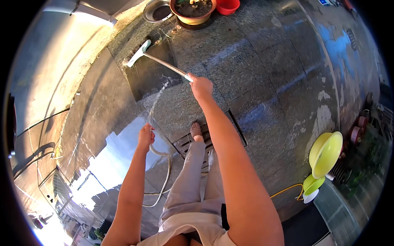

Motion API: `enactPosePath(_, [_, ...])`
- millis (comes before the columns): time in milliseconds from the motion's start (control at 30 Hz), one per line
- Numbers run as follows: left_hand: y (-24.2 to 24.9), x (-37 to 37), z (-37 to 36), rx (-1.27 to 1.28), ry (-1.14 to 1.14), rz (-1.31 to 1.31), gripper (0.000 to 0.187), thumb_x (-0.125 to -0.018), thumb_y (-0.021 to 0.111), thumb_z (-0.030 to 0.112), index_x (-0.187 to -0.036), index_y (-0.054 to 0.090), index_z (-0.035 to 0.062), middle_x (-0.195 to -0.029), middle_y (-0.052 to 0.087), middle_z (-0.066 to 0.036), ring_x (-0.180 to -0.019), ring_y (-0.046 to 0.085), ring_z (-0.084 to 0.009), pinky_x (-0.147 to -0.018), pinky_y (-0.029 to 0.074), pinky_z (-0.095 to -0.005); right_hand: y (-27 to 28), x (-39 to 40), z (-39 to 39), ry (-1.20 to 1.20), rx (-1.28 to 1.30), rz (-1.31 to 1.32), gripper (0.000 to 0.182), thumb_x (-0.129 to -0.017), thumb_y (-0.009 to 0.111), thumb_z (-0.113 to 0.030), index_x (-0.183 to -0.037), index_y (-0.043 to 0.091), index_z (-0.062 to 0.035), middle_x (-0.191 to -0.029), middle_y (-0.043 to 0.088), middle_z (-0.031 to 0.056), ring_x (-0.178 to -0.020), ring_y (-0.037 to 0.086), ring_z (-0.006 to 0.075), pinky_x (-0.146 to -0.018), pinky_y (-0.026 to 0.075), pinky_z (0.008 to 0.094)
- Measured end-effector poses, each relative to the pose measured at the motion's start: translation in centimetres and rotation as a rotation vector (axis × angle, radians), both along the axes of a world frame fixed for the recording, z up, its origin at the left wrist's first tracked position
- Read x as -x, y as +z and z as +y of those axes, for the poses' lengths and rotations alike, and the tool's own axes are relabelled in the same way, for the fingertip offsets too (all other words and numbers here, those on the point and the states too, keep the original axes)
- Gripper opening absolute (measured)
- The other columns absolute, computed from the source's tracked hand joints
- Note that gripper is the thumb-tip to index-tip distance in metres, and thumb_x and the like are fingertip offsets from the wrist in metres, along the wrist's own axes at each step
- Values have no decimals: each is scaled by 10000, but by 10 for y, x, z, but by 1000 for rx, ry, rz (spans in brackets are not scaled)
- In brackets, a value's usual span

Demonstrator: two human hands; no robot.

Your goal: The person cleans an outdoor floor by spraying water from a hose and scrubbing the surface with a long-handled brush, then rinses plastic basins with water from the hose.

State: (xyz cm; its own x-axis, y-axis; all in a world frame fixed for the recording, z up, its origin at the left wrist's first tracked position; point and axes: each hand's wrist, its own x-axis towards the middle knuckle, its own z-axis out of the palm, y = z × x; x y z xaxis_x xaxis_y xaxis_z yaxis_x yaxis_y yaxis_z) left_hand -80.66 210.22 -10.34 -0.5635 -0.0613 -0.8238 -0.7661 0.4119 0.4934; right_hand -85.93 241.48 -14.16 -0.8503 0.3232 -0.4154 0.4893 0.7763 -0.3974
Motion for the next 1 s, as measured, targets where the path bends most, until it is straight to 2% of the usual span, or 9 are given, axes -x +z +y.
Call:
enactPosePath(100, [-3,1,6,-32,-25,-9,413,-956,385,415,-855,508,34,-503,390,-13,-383,345,-105,-357,285,-268,-13,-11,6,-162,-11,-22,409,-899,568,-281,-1293,508,-370,-841,678,101,-754,661,278,-654,523,399])
enactPosePath(300, [-4,5,18,-6,-101,1,420,-956,387,413,-838,513,30,-505,404,-15,-373,355,-115,-353,288,-277,-2,-46,30,-275,76,-138,450,-890,576,-290,-1324,479,-355,-1008,668,118,-906,648,289,-763,517,417])
enactPosePath(367, [-3,3,18,17,-116,-10,420,-952,386,411,-838,517,28,-506,408,-18,-376,361,-120,-355,292,-281,12,-90,47,-317,125,-187,464,-881,588,-297,-1325,472,-363,-1086,650,105,-957,630,304,-803,503,422])
enactPosePath(500, [-3,4,16,-14,-119,-19,422,-946,387,411,-847,525,24,-508,415,-22,-385,377,-124,-359,306,-287,48,-200,70,-402,97,-284,460,-879,593,-307,-1321,477,-361,-1072,651,119,-947,618,346,-790,491,440])
enactPosePath(667, [0,3,15,-13,-141,-41,423,-944,382,420,-856,526,32,-515,413,-23,-390,381,-119,-357,307,-279,98,-383,83,-519,2,-162,492,-875,614,-296,-1343,466,-338,-1049,667,119,-916,645,315,-789,490,413])
enactPosePath(767, [0,2,29,-24,-275,-38,450,-948,372,430,-851,547,27,-545,470,-66,-424,442,-154,-407,367,-318,123,-462,79,-577,-32,-225,505,-877,610,-251,-1356,458,-301,-1056,655,153,-885,643,357,-740,499,415])
enactPosePath(867, [-26,2,47,-26,-422,149,424,-955,369,420,-872,525,35,-494,410,-22,-366,372,-123,-345,301,-282,146,-513,56,-612,26,-274,522,-873,610,-224,-1367,447,-265,-1062,640,184,-869,635,383,-700,501,407])
enactPosePath(933, [-38,7,65,13,-597,268,429,-955,366,416,-865,536,32,-494,423,-26,-373,389,-125,-359,312,-286,168,-531,38,-669,121,-327,532,-872,612,-212,-1374,439,-249,-1060,631,205,-864,624,402,-676,499,399])
enactPosePath(1000, [-38,8,91,47,-702,294,443,-953,360,412,-864,561,27,-554,487,-74,-458,470,-182,-454,365,-331,176,-558,20,-644,141,-208,527,-875,610,-206,-1374,441,-230,-1062,639,193,-821,643,371,-668,495,393])
